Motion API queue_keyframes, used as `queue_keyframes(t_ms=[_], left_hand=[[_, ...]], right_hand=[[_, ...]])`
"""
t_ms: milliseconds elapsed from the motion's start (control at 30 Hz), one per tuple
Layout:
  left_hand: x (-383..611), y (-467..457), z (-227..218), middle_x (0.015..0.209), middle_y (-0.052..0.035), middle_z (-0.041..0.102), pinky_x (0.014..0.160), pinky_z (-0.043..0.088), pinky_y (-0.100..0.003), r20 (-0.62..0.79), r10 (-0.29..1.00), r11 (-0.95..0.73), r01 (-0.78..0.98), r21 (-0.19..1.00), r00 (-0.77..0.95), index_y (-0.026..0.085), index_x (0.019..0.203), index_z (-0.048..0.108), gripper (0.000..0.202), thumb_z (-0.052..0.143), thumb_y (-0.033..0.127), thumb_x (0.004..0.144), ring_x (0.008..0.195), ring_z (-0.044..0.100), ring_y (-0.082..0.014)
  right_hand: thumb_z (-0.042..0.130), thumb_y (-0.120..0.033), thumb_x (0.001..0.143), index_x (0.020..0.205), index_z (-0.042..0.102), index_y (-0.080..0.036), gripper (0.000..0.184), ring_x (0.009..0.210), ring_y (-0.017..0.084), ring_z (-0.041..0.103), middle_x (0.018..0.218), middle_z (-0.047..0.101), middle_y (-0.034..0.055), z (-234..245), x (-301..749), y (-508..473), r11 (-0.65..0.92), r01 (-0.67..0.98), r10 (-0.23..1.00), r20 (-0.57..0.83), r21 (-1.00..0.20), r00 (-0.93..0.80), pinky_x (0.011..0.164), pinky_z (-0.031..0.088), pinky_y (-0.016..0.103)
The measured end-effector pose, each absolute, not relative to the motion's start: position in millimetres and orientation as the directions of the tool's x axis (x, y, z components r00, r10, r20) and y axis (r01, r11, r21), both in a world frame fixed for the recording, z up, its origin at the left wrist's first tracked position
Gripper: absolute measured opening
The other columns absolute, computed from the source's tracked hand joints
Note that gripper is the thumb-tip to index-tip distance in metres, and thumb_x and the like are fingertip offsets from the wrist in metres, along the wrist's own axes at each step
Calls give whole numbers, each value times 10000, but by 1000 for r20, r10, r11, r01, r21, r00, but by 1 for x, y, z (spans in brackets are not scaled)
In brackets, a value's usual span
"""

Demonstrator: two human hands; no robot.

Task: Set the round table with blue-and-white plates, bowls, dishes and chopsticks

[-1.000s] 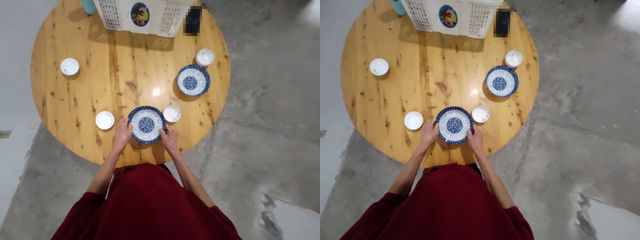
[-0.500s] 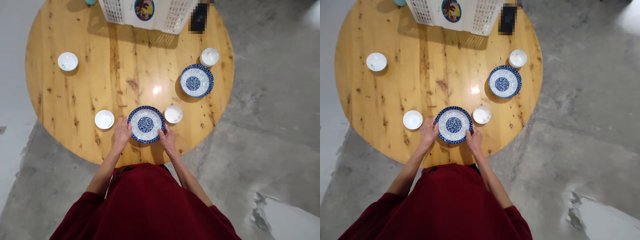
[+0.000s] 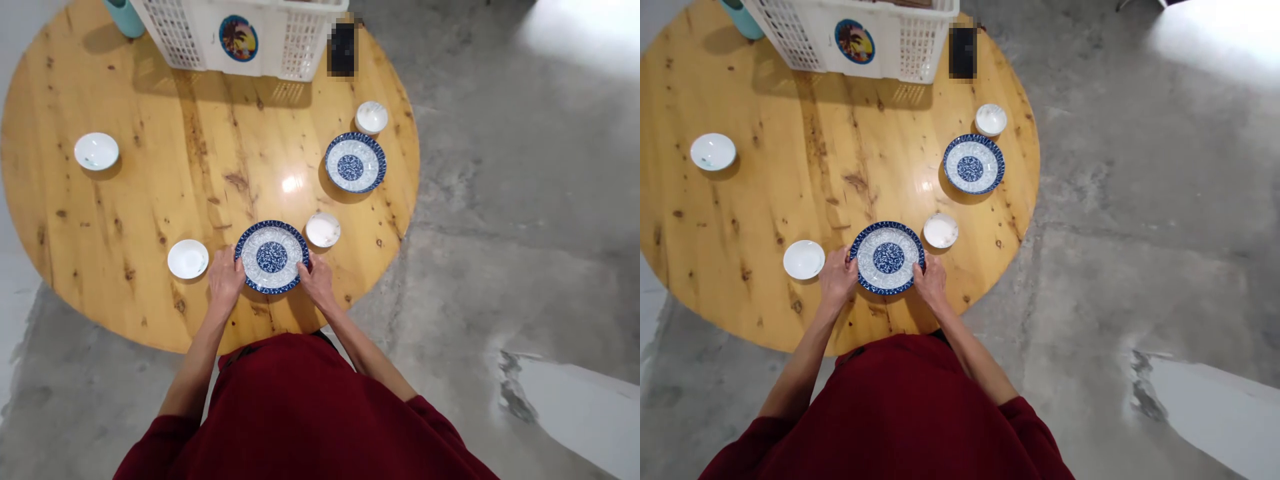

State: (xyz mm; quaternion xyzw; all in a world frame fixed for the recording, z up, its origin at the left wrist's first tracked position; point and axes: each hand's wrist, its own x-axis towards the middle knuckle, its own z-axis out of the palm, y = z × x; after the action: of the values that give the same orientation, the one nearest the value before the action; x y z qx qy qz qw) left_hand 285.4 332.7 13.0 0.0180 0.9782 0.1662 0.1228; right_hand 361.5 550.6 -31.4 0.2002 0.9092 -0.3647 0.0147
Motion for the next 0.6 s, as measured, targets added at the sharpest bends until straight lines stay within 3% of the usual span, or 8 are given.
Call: queue_keyframes(t_ms=[333, 600], left_hand=[[266, 325, 10, 1081, -157, 712, 940, 516, -422, -221, 97, 936, 14, 351, -970, 122, 1323, 640, 469, 483, 329, 933, 1108, 640, -337], [250, 324, -11, 1049, -175, 749, 880, 545, -438, -406, 144, 870, -79, 486, -903, 150, 1108, 654, 407, 430, 449, 946, 1023, 706, -350]], right_hand=[[544, -322, 935, 1312, 608, -167, 413, 1016, 267, 603, 1116, 647, 144, -28, 355, 544, 703, 397, 363, -181, -590, -914, 892, 485, 365], [482, -350, 968, 1001, 649, -180, 240, 888, 230, 631, 962, 701, 89, -32, 339, 537, 495, 471, 356, -325, -730, -876, 819, 468, 327]])
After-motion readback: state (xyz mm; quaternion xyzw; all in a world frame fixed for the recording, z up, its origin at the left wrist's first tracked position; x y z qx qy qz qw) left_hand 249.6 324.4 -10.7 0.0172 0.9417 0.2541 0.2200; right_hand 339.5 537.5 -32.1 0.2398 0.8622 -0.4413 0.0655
